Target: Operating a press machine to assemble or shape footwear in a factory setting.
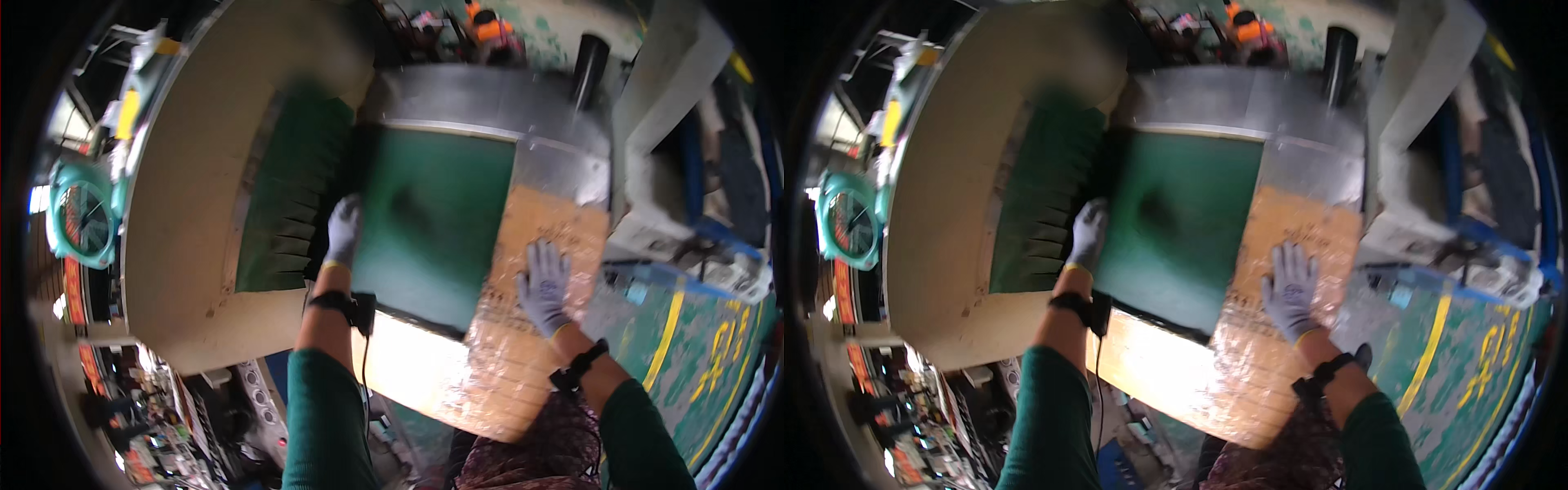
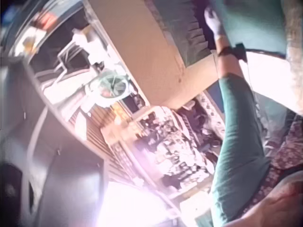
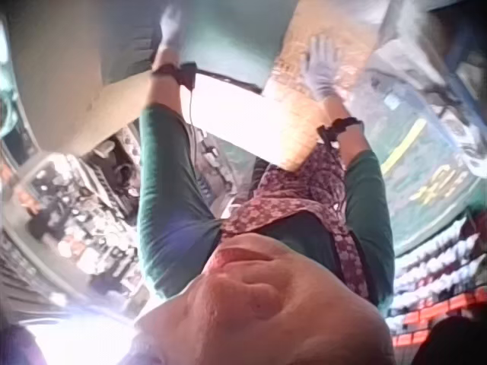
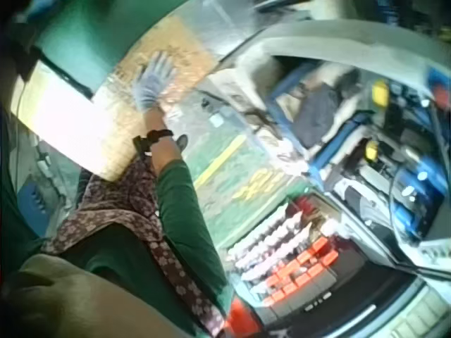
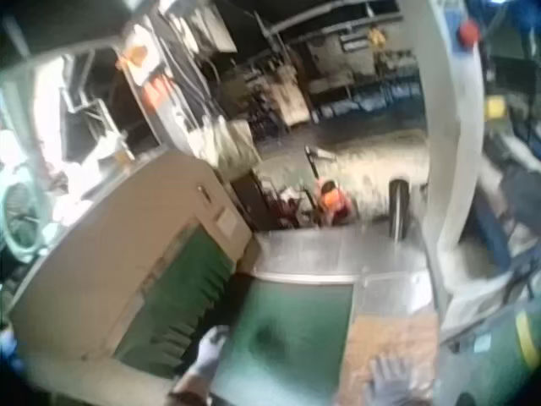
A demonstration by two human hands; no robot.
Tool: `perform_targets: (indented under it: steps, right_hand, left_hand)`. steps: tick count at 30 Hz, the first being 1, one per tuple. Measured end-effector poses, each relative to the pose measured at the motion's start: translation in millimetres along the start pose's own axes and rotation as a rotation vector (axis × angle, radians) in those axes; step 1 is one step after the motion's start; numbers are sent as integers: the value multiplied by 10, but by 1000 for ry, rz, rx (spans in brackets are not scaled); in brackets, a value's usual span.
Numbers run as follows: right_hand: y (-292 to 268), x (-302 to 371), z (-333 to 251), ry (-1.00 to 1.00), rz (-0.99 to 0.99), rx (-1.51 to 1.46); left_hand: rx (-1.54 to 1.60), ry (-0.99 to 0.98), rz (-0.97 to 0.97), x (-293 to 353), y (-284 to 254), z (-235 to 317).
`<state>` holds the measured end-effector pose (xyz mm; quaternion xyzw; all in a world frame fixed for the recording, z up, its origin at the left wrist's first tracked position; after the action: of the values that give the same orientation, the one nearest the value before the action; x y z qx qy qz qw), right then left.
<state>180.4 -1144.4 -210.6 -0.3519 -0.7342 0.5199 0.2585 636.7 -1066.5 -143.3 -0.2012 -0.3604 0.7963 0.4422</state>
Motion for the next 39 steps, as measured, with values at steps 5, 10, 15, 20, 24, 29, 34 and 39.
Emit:
perform_targets:
  steps: [5,10,15,20,24,29,34,39]
  right_hand:
    - [-74,-211,-205,50,-82,-27]
    - [-14,-193,-190,40,-64,82]
    - [124,-220,-208,-8,-120,178]
    - [201,-127,-67,-11,-245,356]
    - [205,-59,32,-9,-260,342]
    - [262,-41,59,-27,-248,338]
    - [241,-129,-40,-30,-277,408]
    - [196,-216,-183,42,-188,226]
  left_hand:
    - [-145,265,-172,-1253,-287,-779]
    - [-158,84,-208,-1835,-1070,-1791]
    - [-140,-165,-183,-1990,-1708,-2655]
    - [-57,-283,-158,-1938,-1880,-3176]
    - [24,-333,-152,-1885,-1843,-3492]
    - [114,-372,-133,-1786,-1964,-3748]
    - [226,-404,-141,-1709,-1847,-3889]
    - [323,-419,-151,-1487,-1691,-3787]
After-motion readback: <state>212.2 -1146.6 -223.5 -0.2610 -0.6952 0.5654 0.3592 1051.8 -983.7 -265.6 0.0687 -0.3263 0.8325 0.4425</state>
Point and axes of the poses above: each hand's wrist, its own x-axis away from the middle knuckle, its own y-axis out of the palm, z = x × y, the point moved 7 cm from there along -x, towards the middle knuckle, and after that the axes turned 11 degrees about -z, right-handed, at the moved point
